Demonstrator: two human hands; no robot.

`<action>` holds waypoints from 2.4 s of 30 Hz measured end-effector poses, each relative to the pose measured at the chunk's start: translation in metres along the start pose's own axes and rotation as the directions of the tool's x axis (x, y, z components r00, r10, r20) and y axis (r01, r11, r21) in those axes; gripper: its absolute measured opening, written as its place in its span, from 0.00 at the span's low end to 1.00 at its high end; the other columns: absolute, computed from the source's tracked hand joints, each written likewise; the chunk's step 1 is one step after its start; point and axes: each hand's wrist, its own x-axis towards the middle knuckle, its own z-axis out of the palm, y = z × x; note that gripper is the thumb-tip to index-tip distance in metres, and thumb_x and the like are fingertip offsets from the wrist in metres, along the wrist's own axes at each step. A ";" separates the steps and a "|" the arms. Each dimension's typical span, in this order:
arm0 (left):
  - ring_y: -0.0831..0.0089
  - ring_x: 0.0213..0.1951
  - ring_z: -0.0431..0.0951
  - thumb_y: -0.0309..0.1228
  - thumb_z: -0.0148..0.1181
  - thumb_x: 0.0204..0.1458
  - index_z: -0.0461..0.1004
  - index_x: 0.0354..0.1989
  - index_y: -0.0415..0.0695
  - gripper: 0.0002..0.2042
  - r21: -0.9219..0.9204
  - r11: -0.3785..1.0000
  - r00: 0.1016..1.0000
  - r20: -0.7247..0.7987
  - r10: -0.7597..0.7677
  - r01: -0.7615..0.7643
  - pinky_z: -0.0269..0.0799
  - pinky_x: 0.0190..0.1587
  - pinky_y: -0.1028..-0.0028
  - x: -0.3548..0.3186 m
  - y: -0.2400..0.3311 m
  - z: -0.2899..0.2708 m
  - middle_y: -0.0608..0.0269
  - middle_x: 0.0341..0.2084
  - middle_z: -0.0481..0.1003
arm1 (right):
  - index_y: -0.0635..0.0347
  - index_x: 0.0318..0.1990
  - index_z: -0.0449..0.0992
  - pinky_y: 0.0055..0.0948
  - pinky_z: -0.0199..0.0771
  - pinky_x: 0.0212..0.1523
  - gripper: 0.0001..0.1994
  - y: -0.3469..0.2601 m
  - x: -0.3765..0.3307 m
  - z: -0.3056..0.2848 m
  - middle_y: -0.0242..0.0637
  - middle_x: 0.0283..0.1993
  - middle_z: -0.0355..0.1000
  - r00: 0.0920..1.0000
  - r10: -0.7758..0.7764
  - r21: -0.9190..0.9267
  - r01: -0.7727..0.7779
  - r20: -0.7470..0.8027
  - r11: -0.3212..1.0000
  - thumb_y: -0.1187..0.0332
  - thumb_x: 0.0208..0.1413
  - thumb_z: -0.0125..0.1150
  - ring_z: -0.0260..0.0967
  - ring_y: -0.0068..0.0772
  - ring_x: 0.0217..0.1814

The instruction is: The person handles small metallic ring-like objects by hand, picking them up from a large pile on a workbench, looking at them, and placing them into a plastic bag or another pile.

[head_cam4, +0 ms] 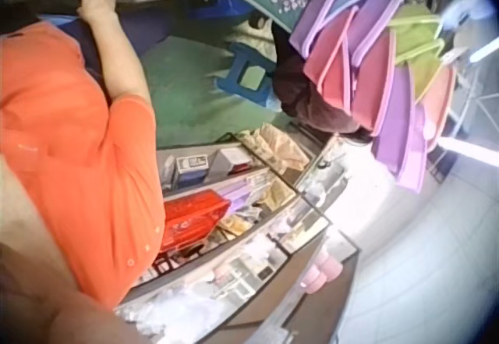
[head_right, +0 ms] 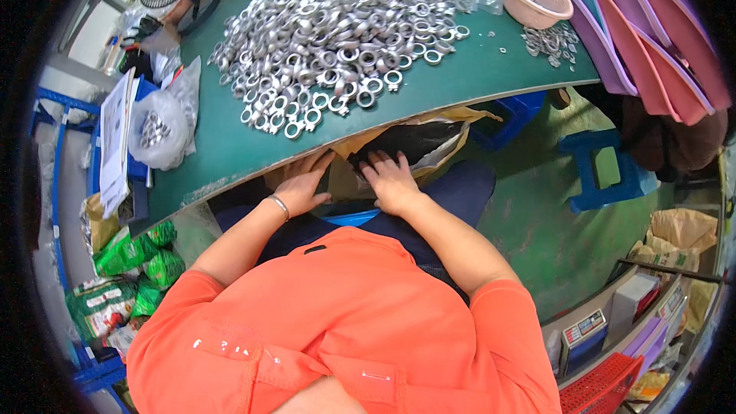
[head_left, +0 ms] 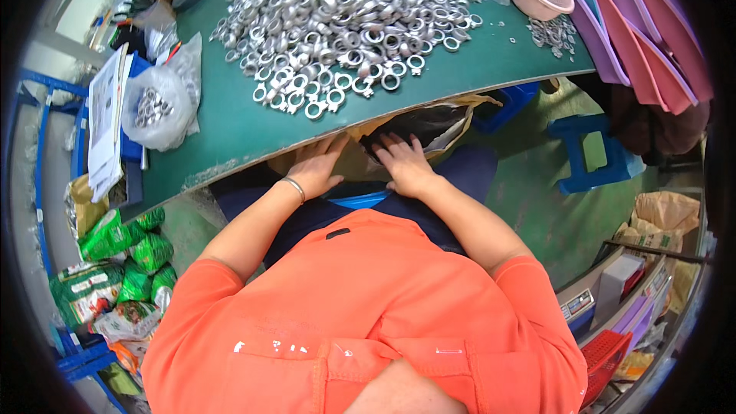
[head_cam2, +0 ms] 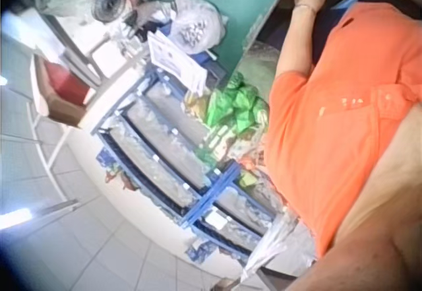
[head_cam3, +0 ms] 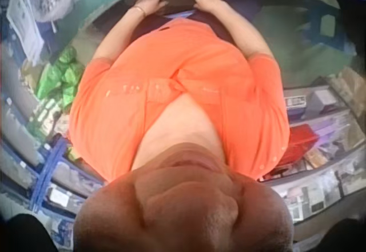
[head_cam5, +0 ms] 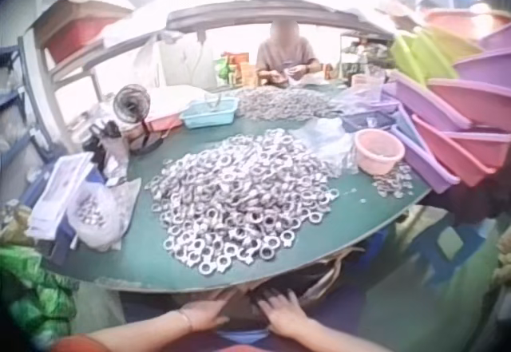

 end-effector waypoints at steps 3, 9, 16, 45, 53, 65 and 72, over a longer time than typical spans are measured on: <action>0.59 0.68 0.46 0.33 0.63 0.43 0.52 0.66 0.50 0.38 0.120 0.977 0.982 -0.047 0.184 -0.177 0.38 0.66 0.54 -0.002 -0.012 -0.026 0.62 0.68 0.47 | 0.57 0.46 0.75 0.53 0.58 0.58 0.17 -0.006 0.047 0.026 0.43 0.48 0.72 0.992 0.059 -0.054 -0.065 -0.112 0.996 0.67 0.46 0.55 0.66 0.42 0.56; 0.50 0.47 0.73 0.31 0.50 0.46 0.76 0.39 0.40 0.15 -0.039 0.985 0.973 -0.149 -0.174 0.170 0.66 0.52 0.59 0.036 -0.027 0.002 0.46 0.42 0.74 | 0.52 0.26 0.78 0.43 0.73 0.34 0.06 -0.052 0.050 0.035 0.42 0.25 0.75 0.976 -0.208 0.022 0.207 0.059 0.978 0.63 0.47 0.59 0.75 0.45 0.33; 0.50 0.41 0.76 0.29 0.48 0.50 0.77 0.38 0.41 0.12 0.044 0.971 0.875 -0.444 -0.193 0.236 0.69 0.47 0.56 -0.016 -0.115 0.037 0.47 0.38 0.76 | 0.52 0.43 0.73 0.39 0.65 0.53 0.12 0.020 0.041 0.004 0.40 0.41 0.76 0.989 -0.003 -0.272 0.043 0.146 0.961 0.62 0.50 0.56 0.73 0.41 0.45; 0.58 0.53 0.69 0.33 0.61 0.47 0.74 0.46 0.43 0.17 -0.266 0.950 0.927 0.285 0.242 -0.166 0.60 0.58 0.60 -0.038 -0.068 0.019 0.54 0.44 0.73 | 0.59 0.31 0.77 0.45 0.71 0.37 0.15 -0.045 0.033 -0.062 0.45 0.31 0.75 0.911 -0.216 0.297 0.110 0.352 0.948 0.55 0.54 0.57 0.73 0.51 0.37; 0.58 0.48 0.73 0.34 0.64 0.46 0.73 0.45 0.42 0.18 -0.326 0.851 0.896 0.025 0.444 -0.412 0.66 0.53 0.63 -0.031 -0.030 -0.015 0.54 0.41 0.75 | 0.59 0.29 0.75 0.38 0.68 0.33 0.06 -0.022 0.026 -0.143 0.38 0.28 0.68 0.748 0.149 0.263 0.035 -0.647 0.964 0.71 0.44 0.66 0.67 0.42 0.32; 0.55 0.39 0.77 0.30 0.55 0.49 0.78 0.43 0.49 0.13 -0.267 0.917 0.894 0.262 0.364 -0.295 0.72 0.43 0.63 -0.031 -0.009 0.013 0.52 0.36 0.78 | 0.64 0.30 0.76 0.23 0.67 0.29 0.06 -0.026 0.027 -0.107 0.34 0.28 0.70 0.631 0.409 0.605 0.122 -0.659 0.787 0.75 0.46 0.67 0.68 0.25 0.27; 0.54 0.36 0.77 0.29 0.54 0.47 0.80 0.38 0.47 0.12 -0.223 0.917 0.880 0.278 0.384 -0.330 0.72 0.41 0.62 -0.018 -0.007 0.011 0.51 0.33 0.78 | 0.68 0.37 0.76 0.15 0.70 0.35 0.06 -0.055 0.013 -0.086 0.30 0.31 0.74 0.778 0.437 0.892 0.399 -0.452 0.213 0.77 0.52 0.63 0.69 0.16 0.31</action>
